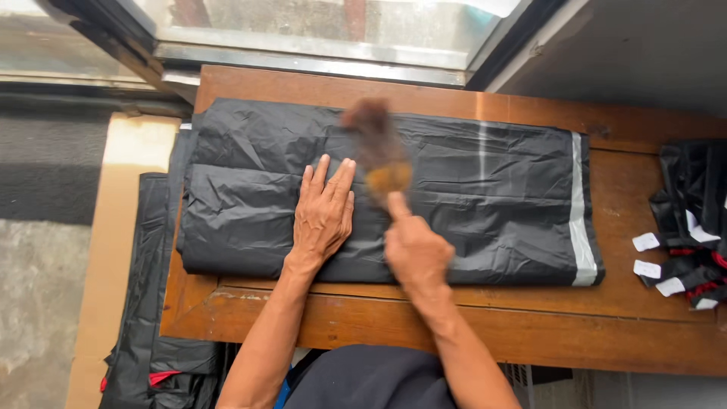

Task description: The person uses a feather duster to wipe the surface of stacked black plastic-wrapped packages on a wooden table. The person repeatedly brushes the top and sides of the packages, occasionally adjusting their position with the left hand.

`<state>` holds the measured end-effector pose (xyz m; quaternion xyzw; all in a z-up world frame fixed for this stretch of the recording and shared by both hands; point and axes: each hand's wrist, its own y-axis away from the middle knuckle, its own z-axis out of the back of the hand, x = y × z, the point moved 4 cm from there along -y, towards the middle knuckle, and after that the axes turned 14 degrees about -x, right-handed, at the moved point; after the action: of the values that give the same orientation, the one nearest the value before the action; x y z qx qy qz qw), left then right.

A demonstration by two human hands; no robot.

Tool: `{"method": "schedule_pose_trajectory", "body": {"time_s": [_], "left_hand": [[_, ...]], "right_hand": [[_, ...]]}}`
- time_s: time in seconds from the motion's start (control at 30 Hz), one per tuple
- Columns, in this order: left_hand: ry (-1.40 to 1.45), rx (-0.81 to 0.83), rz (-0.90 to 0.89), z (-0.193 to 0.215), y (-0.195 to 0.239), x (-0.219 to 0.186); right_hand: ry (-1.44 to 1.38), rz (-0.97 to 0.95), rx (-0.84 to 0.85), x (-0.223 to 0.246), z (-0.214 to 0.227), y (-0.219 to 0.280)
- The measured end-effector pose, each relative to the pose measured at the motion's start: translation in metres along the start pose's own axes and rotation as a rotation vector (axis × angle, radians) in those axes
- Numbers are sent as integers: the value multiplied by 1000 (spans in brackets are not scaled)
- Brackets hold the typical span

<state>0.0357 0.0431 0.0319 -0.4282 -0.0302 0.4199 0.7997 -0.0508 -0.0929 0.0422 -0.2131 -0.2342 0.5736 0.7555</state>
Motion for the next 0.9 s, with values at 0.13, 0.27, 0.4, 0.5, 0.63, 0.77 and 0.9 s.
{"method": "schedule_pose_trajectory", "body": {"time_s": [0.13,0.27,0.4,0.5,0.63,0.77,0.9], "left_hand": [[0,-4,29,1,1,-2],[71,-13,88,0,4,3],[166,-108,133,0,2,9],[168,-135,150,3,3,14],[185,-142,152,4,0,12],[219,-167,183,3,1,14],[264,-182,220,7,1,13]], "right_hand": [[165,-217,-30,-92,3,-1],[122,-462,53,-99,11,-9],[-151,-27,-106,15,16,-15],[-110,181,-51,65,6,3],[-28,61,37,3,4,-6],[138,-295,92,-81,-6,-16],[48,-171,-49,-33,10,-27]]}}
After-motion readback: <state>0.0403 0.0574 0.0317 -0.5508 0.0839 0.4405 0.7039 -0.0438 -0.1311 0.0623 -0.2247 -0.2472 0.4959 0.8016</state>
